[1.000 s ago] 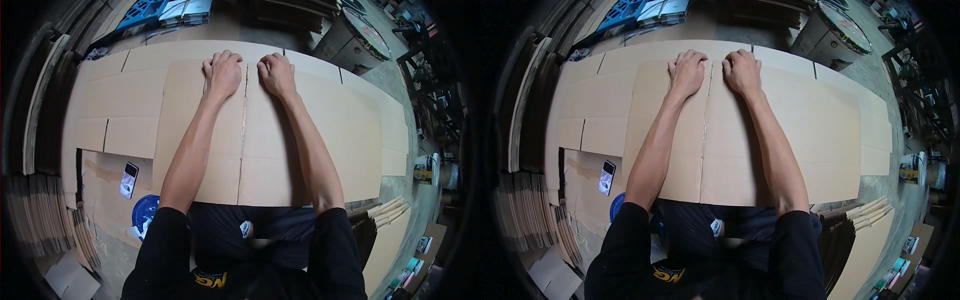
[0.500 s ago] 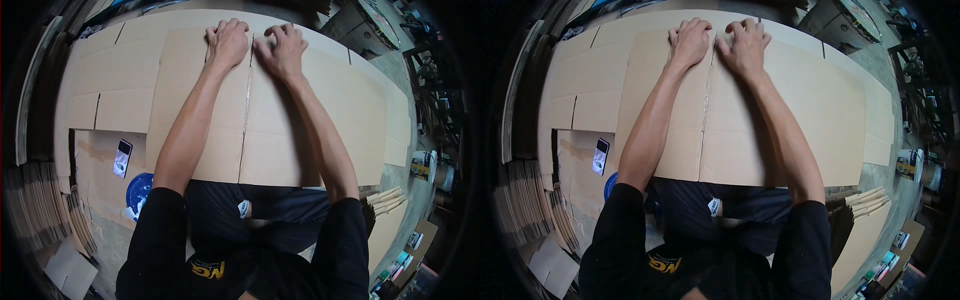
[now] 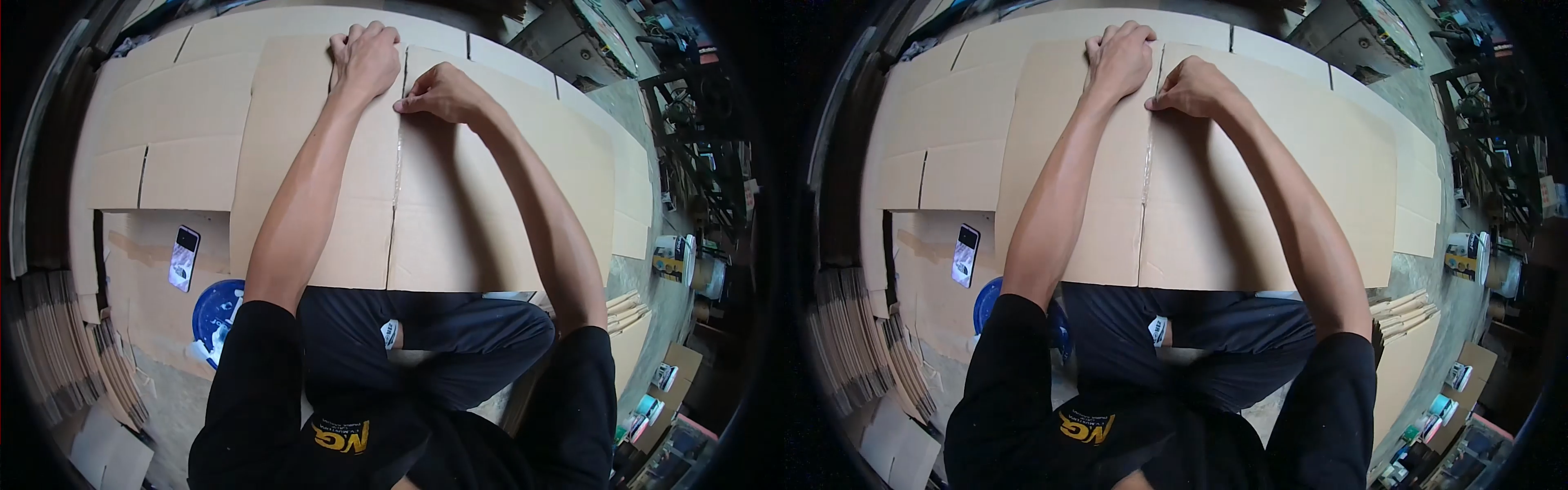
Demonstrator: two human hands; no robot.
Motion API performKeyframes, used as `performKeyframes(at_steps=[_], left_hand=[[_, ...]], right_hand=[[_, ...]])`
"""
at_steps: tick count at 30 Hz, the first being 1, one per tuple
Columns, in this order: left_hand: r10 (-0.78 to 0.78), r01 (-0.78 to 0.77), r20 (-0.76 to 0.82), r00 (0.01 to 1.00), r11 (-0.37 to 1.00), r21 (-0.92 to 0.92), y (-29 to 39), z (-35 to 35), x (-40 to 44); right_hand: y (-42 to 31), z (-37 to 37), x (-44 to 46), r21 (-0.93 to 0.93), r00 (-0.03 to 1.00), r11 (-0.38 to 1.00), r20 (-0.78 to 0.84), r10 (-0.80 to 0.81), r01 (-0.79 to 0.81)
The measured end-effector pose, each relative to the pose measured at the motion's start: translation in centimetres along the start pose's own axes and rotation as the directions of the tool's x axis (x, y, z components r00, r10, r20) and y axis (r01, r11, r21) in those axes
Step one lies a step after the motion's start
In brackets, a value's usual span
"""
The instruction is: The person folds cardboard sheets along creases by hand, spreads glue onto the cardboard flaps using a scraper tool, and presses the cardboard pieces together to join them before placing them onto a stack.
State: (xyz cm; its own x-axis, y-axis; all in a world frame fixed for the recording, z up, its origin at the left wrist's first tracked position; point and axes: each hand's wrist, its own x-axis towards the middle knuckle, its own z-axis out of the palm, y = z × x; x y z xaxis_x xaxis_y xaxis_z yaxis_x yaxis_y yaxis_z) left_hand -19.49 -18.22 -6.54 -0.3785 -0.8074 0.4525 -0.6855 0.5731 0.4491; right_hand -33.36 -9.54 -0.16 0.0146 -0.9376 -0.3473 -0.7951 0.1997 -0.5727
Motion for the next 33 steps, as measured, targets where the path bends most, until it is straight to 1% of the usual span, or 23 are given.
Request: performKeyframes(at_steps=[1,3,4,6,7,9,10,11,13,14,16,18,20,22,23,25,26,28,29,30,31,32,33], left_hand=[[0.003,-0.003,-0.003,1.000,1.000,0.004,0.2,-0.1,0.0],[0.015,-0.015,0.000,1.000,1.000,0.020,0.1,0.1,-0.1],[0.001,-0.001,0.016,1.000,1.000,0.015,0.5,-0.6,-0.2],[0.020,-0.021,-0.045,0.999,0.999,-0.044,1.4,-1.8,-0.6],[0.026,-0.029,-0.070,0.997,0.999,-0.040,1.3,-1.5,-0.5],[0.020,-0.021,-0.041,0.999,1.000,-0.022,1.6,-1.8,-0.4],[0.000,0.000,-0.021,1.000,1.000,0.002,1.6,-1.9,-0.3],[0.002,-0.003,-0.033,0.999,1.000,-0.024,1.7,-2.0,-0.3],[0.007,-0.007,-0.032,0.999,1.000,-0.023,2.2,-2.3,-0.1],[-0.011,0.010,-0.013,1.000,1.000,-0.007,1.9,-2.4,-0.4],[-0.012,0.012,-0.028,1.000,1.000,-0.008,1.1,-2.0,-0.5],[-0.016,0.016,-0.009,1.000,0.999,0.040,1.4,-2.0,-0.2],[0.022,-0.022,-0.040,0.999,1.000,0.000,1.2,-1.6,-0.2],[-0.009,0.009,-0.022,1.000,1.000,0.008,1.6,-2.0,-0.3],[-0.025,0.025,-0.020,0.999,1.000,0.017,1.8,-2.2,-0.3],[-0.012,0.012,-0.023,1.000,1.000,0.004,1.7,-2.2,-0.2],[-0.004,0.004,-0.023,1.000,1.000,-0.010,1.6,-2.1,-0.4],[-0.008,0.008,-0.021,1.000,1.000,-0.020,1.3,-2.0,-0.3],[-0.004,0.003,-0.020,1.000,1.000,-0.030,1.4,-1.8,-0.3],[0.001,-0.001,-0.008,1.000,1.000,-0.031,1.3,-1.4,-0.6],[0.011,-0.011,-0.037,0.999,1.000,0.002,1.2,-1.3,-0.7],[0.028,-0.025,-0.074,0.997,0.999,0.033,1.3,-1.4,-0.5],[-0.005,0.006,-0.014,1.000,0.998,0.056,-0.2,0.8,0.2]], right_hand=[[0.0,0.0,0.1,0.001,1.000,1.000,0.017,0.005,-0.005],[0.2,0.3,0.3,-0.120,0.999,0.992,-0.044,-0.033,0.028],[-0.6,0.3,0.4,-0.258,0.998,0.965,-0.038,0.043,-0.051],[-1.1,1.2,1.3,-0.454,0.987,0.881,-0.141,0.079,-0.135],[-1.0,1.1,1.3,-0.463,0.987,0.883,-0.158,-0.001,-0.073],[0.9,1.9,2.1,-0.425,0.984,0.903,-0.178,-0.013,-0.065],[0.2,1.6,1.7,-0.396,0.981,0.917,-0.188,-0.037,-0.041],[0.0,1.5,0.6,-0.274,0.982,0.953,-0.168,0.083,-0.127],[0.4,3.3,-2.5,-0.155,0.941,0.988,-0.335,-0.051,-0.001],[-0.7,4.0,-5.0,-0.053,0.951,0.998,-0.308,0.017,-0.035],[-1.6,6.0,-9.0,0.092,0.962,0.995,-0.264,0.066,-0.043],[-1.7,7.5,-12.1,0.036,0.958,0.999,-0.285,0.038,-0.029],[-2.3,7.7,-13.1,0.016,0.950,0.998,-0.306,0.057,-0.055],[-2.4,7.7,-13.1,0.086,0.965,0.994,-0.247,0.091,-0.071],[-2.5,7.7,-13.1,0.087,0.964,0.994,-0.250,0.092,-0.073],[-3.0,7.4,-12.8,0.003,0.968,0.996,-0.232,0.090,-0.092],[-3.1,7.3,-12.6,0.002,0.969,0.996,-0.229,0.091,-0.093],[-3.1,7.1,-11.8,-0.163,0.983,0.985,-0.180,0.032,-0.062],[-3.1,6.9,-11.1,-0.158,0.984,0.985,-0.176,0.037,-0.066],[-3.1,6.6,-10.5,-0.192,0.989,0.977,-0.127,0.073,-0.097],[-3.1,6.4,-10.3,-0.224,0.990,0.966,-0.087,0.110,-0.127],[-3.1,6.4,-10.3,-0.217,0.988,0.967,-0.102,0.117,-0.137],[-3.2,6.4,-10.1,-0.231,0.991,0.967,-0.104,0.085,-0.108]])
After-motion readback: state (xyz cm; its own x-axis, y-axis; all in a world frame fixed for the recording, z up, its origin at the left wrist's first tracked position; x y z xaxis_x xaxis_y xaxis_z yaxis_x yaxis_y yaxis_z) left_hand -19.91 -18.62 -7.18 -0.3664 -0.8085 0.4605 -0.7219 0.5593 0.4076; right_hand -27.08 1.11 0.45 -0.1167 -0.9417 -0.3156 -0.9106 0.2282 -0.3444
